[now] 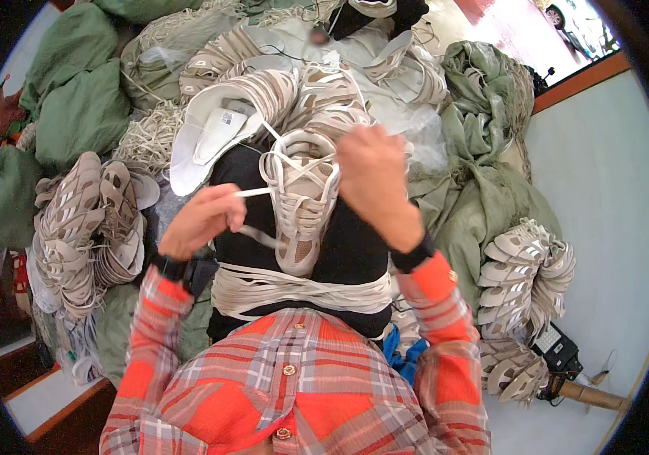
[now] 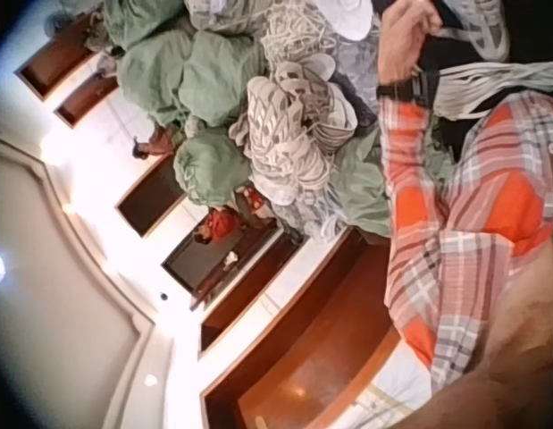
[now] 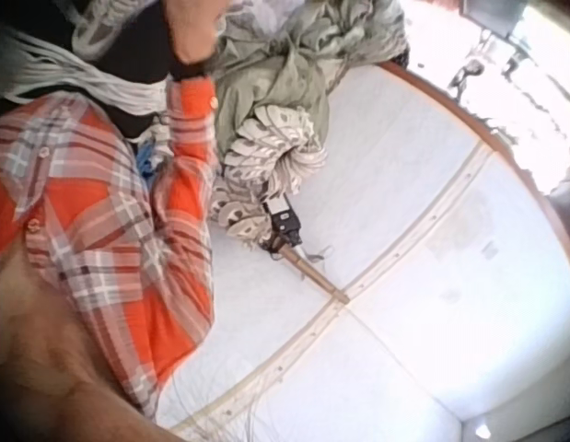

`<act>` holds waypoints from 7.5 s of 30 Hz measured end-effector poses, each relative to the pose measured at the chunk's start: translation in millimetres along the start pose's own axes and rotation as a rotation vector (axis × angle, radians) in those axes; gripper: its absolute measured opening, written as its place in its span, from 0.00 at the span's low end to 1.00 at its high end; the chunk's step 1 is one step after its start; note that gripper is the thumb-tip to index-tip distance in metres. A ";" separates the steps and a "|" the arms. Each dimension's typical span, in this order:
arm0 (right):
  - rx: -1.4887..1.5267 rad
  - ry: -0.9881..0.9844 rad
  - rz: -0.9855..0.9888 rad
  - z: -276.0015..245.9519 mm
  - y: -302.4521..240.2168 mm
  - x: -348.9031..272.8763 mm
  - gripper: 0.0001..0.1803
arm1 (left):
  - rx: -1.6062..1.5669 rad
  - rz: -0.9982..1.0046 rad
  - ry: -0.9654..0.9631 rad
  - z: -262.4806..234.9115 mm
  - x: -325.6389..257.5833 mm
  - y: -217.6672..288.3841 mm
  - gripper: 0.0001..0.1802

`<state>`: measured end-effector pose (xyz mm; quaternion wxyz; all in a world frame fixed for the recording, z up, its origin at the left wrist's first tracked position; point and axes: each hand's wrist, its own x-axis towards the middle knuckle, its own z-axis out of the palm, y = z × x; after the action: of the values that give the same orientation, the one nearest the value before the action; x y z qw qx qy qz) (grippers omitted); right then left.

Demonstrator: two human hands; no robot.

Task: Lacing a series of shoes in a manufacturing or assembly setting.

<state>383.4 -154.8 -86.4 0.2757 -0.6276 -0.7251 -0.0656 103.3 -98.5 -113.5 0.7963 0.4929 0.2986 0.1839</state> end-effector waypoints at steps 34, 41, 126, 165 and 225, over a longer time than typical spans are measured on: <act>0.329 1.150 0.648 -175.5 110.9 -68.6 0.10 | -1.230 -0.075 0.091 70.3 23.4 -58.9 0.16; 0.348 1.168 0.543 -211.3 112.9 -91.5 0.11 | -0.986 0.162 0.352 87.4 -4.5 -46.5 0.21; 0.039 -0.048 0.203 15.4 -42.7 -64.7 0.06 | 1.663 0.628 -0.253 58.7 96.3 42.6 0.04; 0.710 -0.546 0.075 -43.0 -35.3 -68.2 0.05 | 0.934 0.210 0.343 -20.0 -17.1 53.1 0.06; 0.850 -0.679 0.379 -49.7 19.0 36.6 0.14 | 0.439 0.645 -0.319 67.0 -6.3 57.0 0.08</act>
<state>415.0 -140.9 -31.8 0.2623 -0.5664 -0.6106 0.4874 142.6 -122.0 -38.1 0.6103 0.7413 0.0341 0.2774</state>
